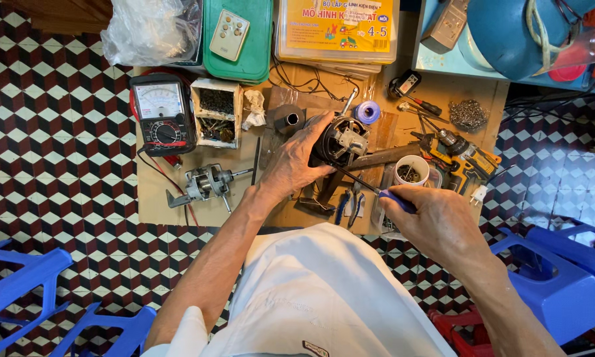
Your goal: The person disassembles an electric motor using a screwdriver and a power drill, removes the rotor, and wipes the stator with a cloth. The person then reassembles the motor components on the workbench.
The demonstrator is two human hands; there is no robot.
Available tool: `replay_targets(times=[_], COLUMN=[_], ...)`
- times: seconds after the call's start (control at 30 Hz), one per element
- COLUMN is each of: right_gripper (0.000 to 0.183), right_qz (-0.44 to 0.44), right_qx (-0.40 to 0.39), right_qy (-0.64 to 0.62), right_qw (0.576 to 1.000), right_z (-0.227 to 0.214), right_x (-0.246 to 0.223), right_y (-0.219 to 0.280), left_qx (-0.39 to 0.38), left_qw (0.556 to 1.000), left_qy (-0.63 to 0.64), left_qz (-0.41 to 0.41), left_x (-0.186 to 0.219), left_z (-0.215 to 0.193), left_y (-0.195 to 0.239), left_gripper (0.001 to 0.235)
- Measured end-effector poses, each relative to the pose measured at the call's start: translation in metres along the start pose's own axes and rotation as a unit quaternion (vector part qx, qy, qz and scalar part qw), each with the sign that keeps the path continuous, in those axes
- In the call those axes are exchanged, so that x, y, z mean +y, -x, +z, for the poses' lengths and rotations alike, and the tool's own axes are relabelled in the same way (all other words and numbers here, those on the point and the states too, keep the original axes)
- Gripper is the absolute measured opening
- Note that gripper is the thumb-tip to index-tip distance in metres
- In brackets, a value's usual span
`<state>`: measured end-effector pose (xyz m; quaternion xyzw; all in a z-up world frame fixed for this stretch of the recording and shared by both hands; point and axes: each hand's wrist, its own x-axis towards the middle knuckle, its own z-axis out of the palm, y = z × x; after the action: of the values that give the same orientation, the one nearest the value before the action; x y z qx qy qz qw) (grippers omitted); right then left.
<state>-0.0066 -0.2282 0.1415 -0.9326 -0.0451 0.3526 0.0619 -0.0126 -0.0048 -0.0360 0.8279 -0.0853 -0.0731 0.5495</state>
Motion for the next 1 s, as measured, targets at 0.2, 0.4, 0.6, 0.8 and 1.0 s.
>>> replay_targets(times=[0.2, 0.4, 0.6, 0.8, 1.0], right_gripper=[0.025, 0.027, 0.029, 0.036, 0.047], right_qz=[-0.14, -0.104, -0.072, -0.251, -0.288], right_qx=[0.079, 0.007, -0.097, 0.042, 0.045], right_qy=[0.162, 0.107, 0.154, 0.34, 0.355], right_qw=[0.974, 0.989, 0.981, 0.906, 0.889], right_z=[-0.006, -0.018, -0.02, -0.004, 0.008], right_x=[-0.011, -0.023, -0.03, -0.024, -0.008], right_y=[0.007, -0.01, -0.018, -0.014, -0.014], left_qx=[0.005, 0.012, 0.016, 0.014, 0.013], left_qw=[1.0, 0.999, 0.998, 0.998, 0.998], left_qy=[-0.007, -0.001, -0.039, -0.049, -0.036], left_qz=[0.013, 0.035, 0.046, 0.041, 0.041], left_x=[0.002, -0.002, -0.009, -0.007, -0.006], left_z=[-0.002, -0.001, 0.003, 0.001, 0.0], left_y=[0.002, 0.003, 0.0, 0.0, 0.0], left_gripper=[0.109, 0.106, 0.111, 0.112, 0.112])
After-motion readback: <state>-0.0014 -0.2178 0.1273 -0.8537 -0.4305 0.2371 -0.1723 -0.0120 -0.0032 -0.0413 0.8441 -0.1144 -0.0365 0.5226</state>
